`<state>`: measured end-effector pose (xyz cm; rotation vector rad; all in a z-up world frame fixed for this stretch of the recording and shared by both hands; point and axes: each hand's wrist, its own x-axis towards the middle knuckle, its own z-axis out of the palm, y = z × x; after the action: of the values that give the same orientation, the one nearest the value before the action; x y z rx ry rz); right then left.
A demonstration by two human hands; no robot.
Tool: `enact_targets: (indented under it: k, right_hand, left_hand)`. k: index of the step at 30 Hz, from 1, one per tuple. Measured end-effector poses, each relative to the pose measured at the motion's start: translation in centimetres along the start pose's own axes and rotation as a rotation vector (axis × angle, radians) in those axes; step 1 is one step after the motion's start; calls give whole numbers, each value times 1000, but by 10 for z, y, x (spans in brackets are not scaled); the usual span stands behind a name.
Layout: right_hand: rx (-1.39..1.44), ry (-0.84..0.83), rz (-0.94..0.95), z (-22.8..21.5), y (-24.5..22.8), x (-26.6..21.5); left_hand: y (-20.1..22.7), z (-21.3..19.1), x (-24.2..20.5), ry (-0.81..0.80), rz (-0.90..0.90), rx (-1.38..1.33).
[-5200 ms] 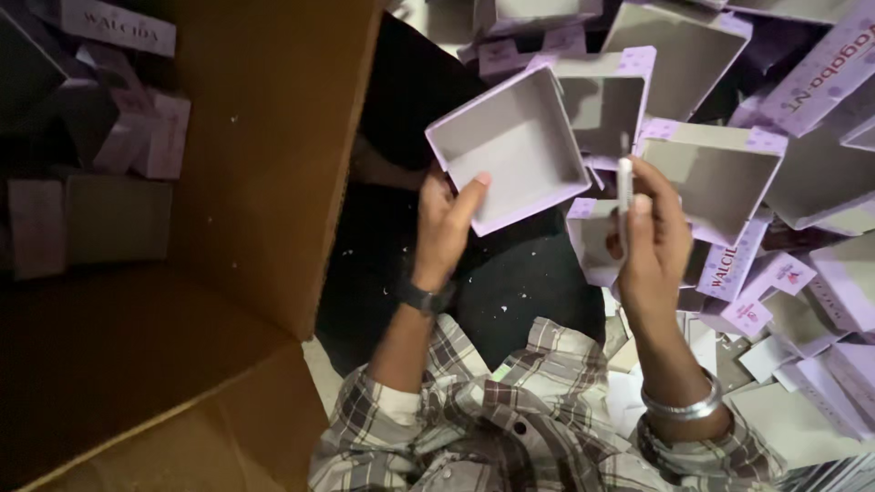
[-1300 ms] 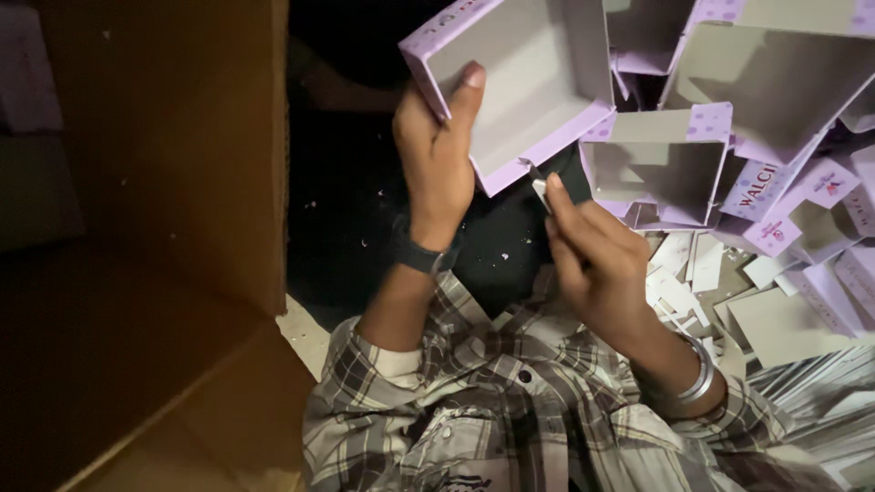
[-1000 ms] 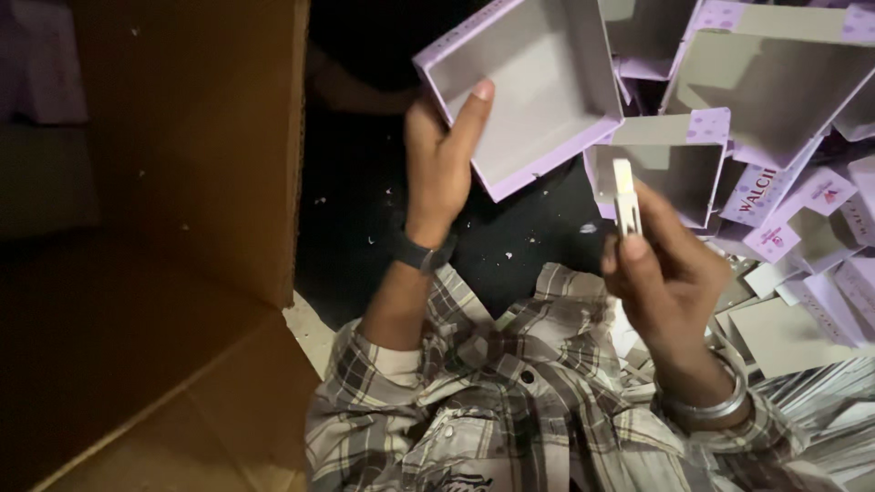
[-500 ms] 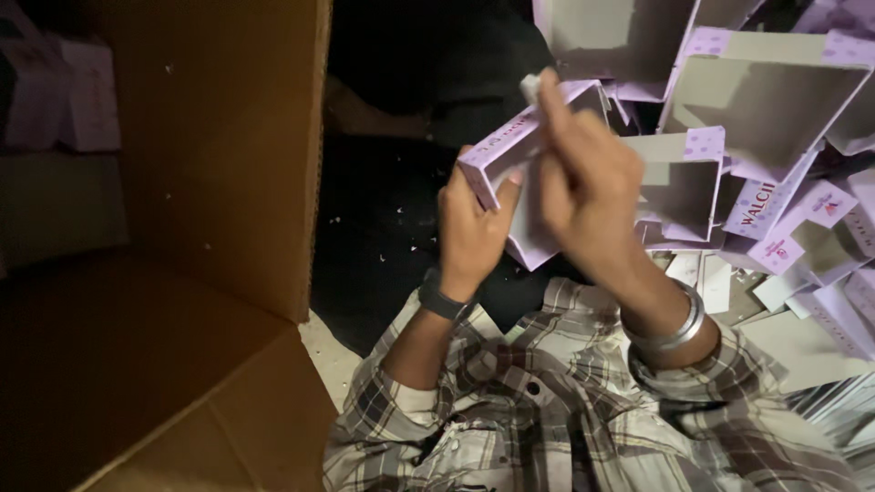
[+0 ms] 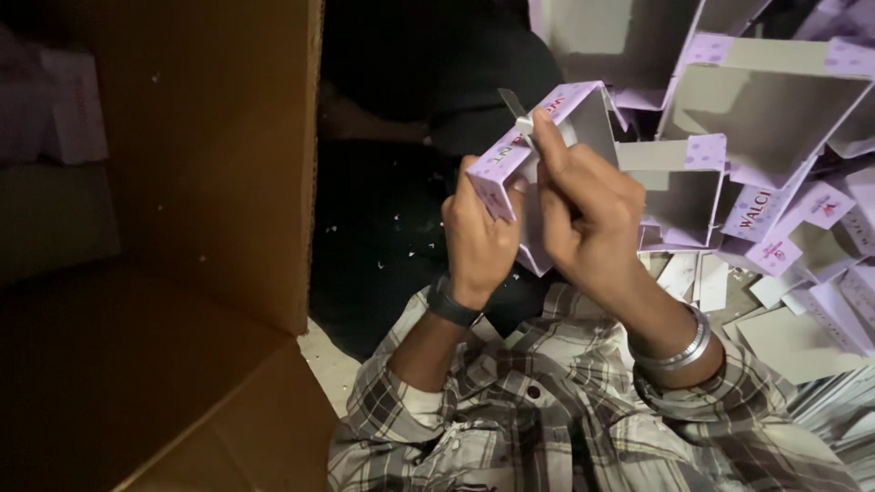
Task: The person uses a utility knife to trim the edges of small purple and white boxes. They repeatedly pick up boxes, cut along the edges, and place them aside.
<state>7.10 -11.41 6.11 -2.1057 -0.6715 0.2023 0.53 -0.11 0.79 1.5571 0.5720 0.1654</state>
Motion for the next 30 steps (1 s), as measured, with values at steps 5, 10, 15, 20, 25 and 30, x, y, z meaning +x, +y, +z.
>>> enact_targets:
  k: [5,10,15,20,25,30]
  right_hand:
    - [-156,119,-92,-9,-5,0]
    - [-312,6,-138,-21,-13,-20]
    - [-351,-18,-130,-16,-9,-30]
    - [-346,-5,-131,-14,-7,-28]
    - [-403,-15,-142,-14,-7,-30]
    - [-424,-18,-138,-13,-8,-30]
  left_hand:
    - [2,1,2,31,84,-14]
    - [-3,-3,5,4,11,-79]
    - [-7,-2,4,3,14,-55]
    - [-6,-3,6,-2,-8,-32]
    - [-5,-4,5,-19,-65,-74]
    - [-6,-4,6,-21,-47,-66]
